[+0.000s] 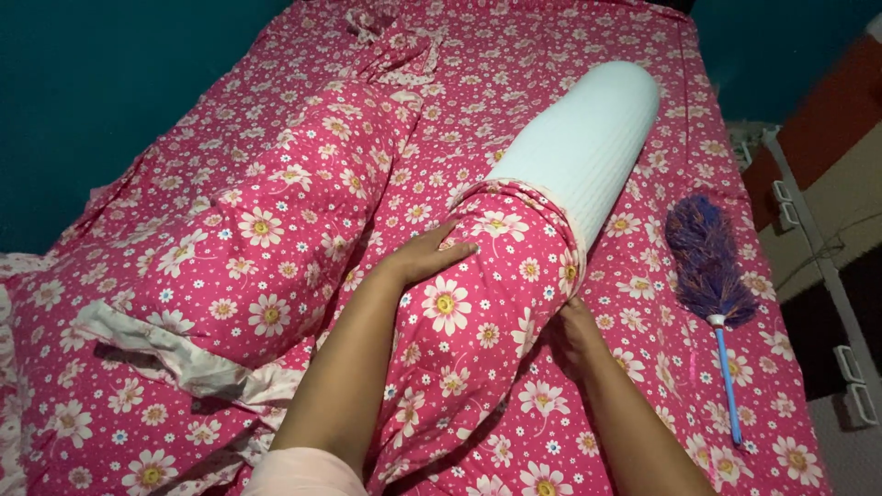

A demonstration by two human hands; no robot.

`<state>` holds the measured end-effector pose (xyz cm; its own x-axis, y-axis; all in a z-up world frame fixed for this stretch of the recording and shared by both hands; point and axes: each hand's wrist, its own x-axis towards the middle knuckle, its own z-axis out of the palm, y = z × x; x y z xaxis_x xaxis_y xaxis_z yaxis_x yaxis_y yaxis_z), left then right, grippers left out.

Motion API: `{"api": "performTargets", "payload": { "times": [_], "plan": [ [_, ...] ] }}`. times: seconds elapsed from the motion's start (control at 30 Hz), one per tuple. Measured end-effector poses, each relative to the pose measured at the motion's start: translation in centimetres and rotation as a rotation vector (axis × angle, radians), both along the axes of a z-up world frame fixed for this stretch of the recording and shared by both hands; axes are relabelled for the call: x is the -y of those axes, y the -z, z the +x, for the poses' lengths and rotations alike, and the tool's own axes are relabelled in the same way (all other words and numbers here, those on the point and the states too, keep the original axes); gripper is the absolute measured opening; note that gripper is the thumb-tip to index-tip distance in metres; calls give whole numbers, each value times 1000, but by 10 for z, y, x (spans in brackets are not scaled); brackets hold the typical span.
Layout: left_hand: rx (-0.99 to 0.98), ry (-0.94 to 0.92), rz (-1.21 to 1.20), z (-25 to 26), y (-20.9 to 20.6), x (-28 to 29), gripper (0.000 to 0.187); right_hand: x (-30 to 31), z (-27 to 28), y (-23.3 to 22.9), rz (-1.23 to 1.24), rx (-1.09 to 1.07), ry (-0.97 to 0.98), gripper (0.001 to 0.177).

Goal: Putting a pink floral cover onto a white bolster pillow on a bed.

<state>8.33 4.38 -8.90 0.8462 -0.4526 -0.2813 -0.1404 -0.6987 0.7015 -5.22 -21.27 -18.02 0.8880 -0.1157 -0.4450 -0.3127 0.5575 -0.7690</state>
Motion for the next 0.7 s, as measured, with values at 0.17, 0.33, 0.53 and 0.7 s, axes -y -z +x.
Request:
{"api": "performTargets", "payload": {
  "times": [0.17,0.33,0.53,0.7],
  "plan": [
    [-37,18,-105,2,4,-8,113,27,6,-6,-55,-129,83,28],
    [-224,-40,-185,-12,31,-23,113,70,4,-24,-368,190,15,37],
    [-402,-58,-278,-10,128,-66,110,43,-10,-86,-587,428,-226,40],
    [-367,-25,-281,-25,105,-76,105,29,-3,-88,-1019,510,-192,48]
  ]
}}
